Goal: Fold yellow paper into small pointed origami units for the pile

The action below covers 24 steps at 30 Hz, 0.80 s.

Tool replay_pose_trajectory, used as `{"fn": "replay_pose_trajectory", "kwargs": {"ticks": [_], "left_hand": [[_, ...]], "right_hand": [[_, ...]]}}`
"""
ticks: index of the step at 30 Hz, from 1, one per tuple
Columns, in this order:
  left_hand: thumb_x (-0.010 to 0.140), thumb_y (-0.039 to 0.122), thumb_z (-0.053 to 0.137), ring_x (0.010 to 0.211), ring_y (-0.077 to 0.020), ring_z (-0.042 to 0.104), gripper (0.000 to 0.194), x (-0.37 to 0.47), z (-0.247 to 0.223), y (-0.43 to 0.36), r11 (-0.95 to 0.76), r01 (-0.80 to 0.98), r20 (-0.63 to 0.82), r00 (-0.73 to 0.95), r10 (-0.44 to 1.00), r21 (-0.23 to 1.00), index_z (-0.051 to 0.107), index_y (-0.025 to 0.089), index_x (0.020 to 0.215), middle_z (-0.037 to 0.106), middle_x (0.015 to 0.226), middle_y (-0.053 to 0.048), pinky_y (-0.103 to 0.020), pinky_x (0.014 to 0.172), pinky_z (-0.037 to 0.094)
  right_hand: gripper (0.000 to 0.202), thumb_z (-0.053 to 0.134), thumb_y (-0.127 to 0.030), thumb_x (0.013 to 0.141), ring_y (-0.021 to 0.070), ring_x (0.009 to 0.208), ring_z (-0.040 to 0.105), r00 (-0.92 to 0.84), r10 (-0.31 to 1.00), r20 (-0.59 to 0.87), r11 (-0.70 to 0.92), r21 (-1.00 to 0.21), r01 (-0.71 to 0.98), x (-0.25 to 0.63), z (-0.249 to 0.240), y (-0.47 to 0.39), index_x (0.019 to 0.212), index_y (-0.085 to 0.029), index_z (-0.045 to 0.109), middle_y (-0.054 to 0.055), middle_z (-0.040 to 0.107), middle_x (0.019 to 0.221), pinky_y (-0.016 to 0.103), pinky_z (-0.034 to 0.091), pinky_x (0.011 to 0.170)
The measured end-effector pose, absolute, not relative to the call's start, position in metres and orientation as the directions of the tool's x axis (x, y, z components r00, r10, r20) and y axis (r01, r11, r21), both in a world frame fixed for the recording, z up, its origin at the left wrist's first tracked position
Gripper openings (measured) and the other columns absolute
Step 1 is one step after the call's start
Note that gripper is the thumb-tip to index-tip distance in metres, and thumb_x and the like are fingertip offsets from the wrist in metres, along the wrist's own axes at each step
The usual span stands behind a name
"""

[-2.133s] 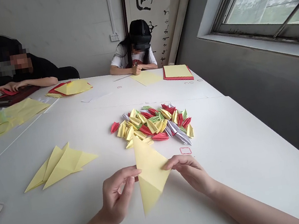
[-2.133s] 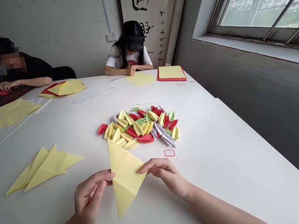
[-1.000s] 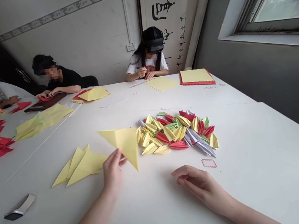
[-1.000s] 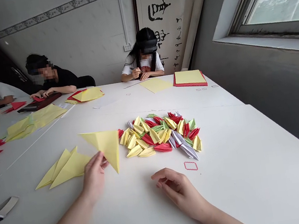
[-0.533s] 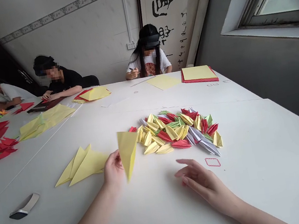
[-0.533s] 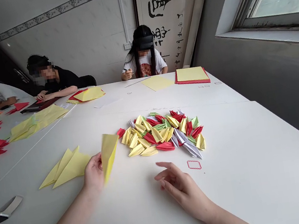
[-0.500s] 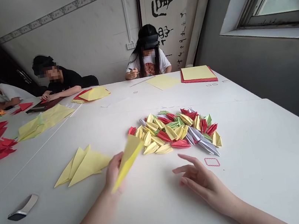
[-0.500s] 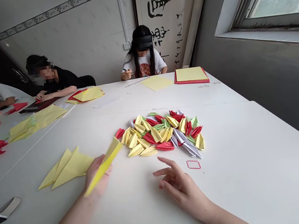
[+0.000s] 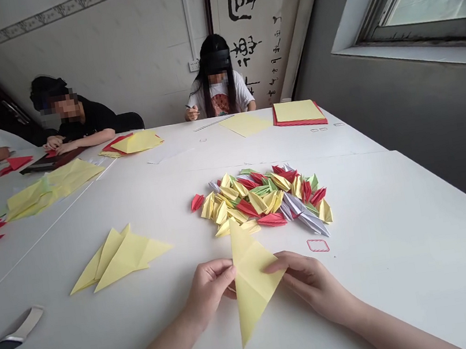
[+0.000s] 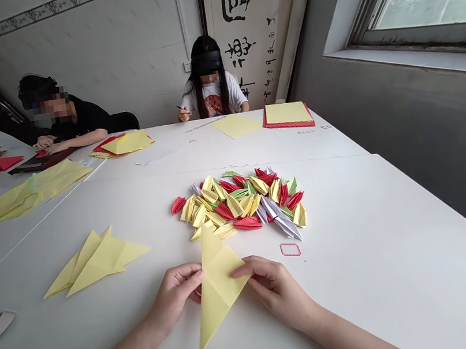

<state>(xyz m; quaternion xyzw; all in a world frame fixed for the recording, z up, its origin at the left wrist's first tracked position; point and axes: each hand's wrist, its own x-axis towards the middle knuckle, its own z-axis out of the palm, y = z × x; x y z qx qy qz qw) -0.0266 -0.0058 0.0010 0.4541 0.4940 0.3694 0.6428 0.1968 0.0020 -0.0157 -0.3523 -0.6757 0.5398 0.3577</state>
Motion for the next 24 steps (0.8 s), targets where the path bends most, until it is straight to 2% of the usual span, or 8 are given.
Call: {"fn": "replay_pose_trajectory", "kwargs": {"ticks": [3, 8, 11, 15, 18, 21, 24], "left_hand": [[0.077, 0.04, 0.065, 0.065, -0.0145, 0.063, 0.028, -0.028, 0.001, -0.005, 0.365, -0.012, -0.348, 0.272, 0.897, 0.931, 0.068, 0.018, 0.095, 0.07, 0.077, -0.005, -0.024, 0.06, 0.049], [0.078, 0.041, 0.065, 0.07, -0.0159, 0.066, 0.03, -0.028, 0.002, -0.006, 0.371, 0.033, -0.361, 0.321, 0.875, 0.928, 0.068, 0.015, 0.093, 0.072, 0.08, -0.008, -0.025, 0.063, 0.05], [0.079, 0.042, 0.064, 0.073, -0.0169, 0.067, 0.033, -0.028, 0.002, -0.006, 0.367, 0.039, -0.357, 0.342, 0.869, 0.93, 0.065, 0.016, 0.099, 0.071, 0.083, -0.008, -0.026, 0.066, 0.052], [0.08, 0.046, 0.06, 0.062, -0.015, 0.067, 0.043, -0.033, 0.001, -0.004, 0.333, 0.034, -0.332, 0.23, 0.915, 0.942, 0.057, 0.02, 0.114, 0.069, 0.082, -0.005, -0.025, 0.059, 0.051], [0.081, 0.049, 0.058, 0.057, -0.0139, 0.065, 0.038, -0.039, 0.006, 0.0, 0.244, 0.082, -0.253, 0.133, 0.958, 0.966, 0.061, 0.018, 0.103, 0.065, 0.078, -0.004, -0.025, 0.056, 0.051], [0.082, 0.053, 0.053, 0.062, -0.0166, 0.066, 0.039, -0.045, 0.013, 0.004, 0.247, 0.114, -0.264, 0.169, 0.95, 0.962, 0.063, 0.016, 0.088, 0.064, 0.076, -0.005, -0.026, 0.057, 0.051], [0.085, 0.054, 0.048, 0.063, -0.016, 0.064, 0.042, -0.052, 0.019, 0.009, 0.205, 0.21, -0.237, 0.141, 0.961, 0.956, 0.062, 0.017, 0.101, 0.065, 0.081, -0.006, -0.027, 0.058, 0.051]], "right_hand": [[0.02, 0.047, -0.034, 0.093, 0.0217, 0.091, 0.061, -0.481, 0.87, 0.11, 0.153, -0.987, 0.05, 0.197, -0.018, 0.003, 0.094, -0.024, 0.064, 0.009, 0.063, 0.099, 0.033, 0.05, 0.076], [0.014, 0.055, -0.033, 0.089, 0.0221, 0.092, 0.06, -0.503, 0.86, 0.083, 0.107, -0.994, 0.018, 0.196, -0.021, 0.002, 0.093, -0.023, 0.065, 0.009, 0.06, 0.103, 0.031, 0.05, 0.072], [0.014, 0.057, -0.034, 0.088, 0.0212, 0.088, 0.06, -0.483, 0.873, 0.062, 0.073, -0.997, 0.004, 0.196, -0.02, 0.003, 0.09, -0.023, 0.065, 0.008, 0.06, 0.098, 0.031, 0.049, 0.071], [0.016, 0.06, -0.038, 0.085, 0.021, 0.083, 0.059, -0.44, 0.897, 0.05, 0.049, -0.999, -0.013, 0.197, -0.018, 0.005, 0.087, -0.022, 0.065, 0.008, 0.061, 0.092, 0.031, 0.048, 0.068], [0.017, 0.062, -0.039, 0.083, 0.0213, 0.082, 0.059, -0.426, 0.904, 0.033, 0.024, -0.999, -0.025, 0.199, -0.02, 0.006, 0.086, -0.023, 0.066, 0.007, 0.06, 0.09, 0.03, 0.049, 0.067], [0.017, 0.065, -0.039, 0.081, 0.0211, 0.08, 0.059, -0.426, 0.905, 0.017, -0.009, -0.998, -0.06, 0.2, -0.022, 0.007, 0.083, -0.022, 0.066, 0.007, 0.06, 0.09, 0.03, 0.05, 0.064], [0.015, 0.065, -0.037, 0.081, 0.0203, 0.077, 0.059, -0.434, 0.901, 0.015, -0.022, -0.997, -0.08, 0.2, -0.022, 0.007, 0.081, -0.022, 0.065, 0.006, 0.06, 0.088, 0.029, 0.05, 0.061]]}}
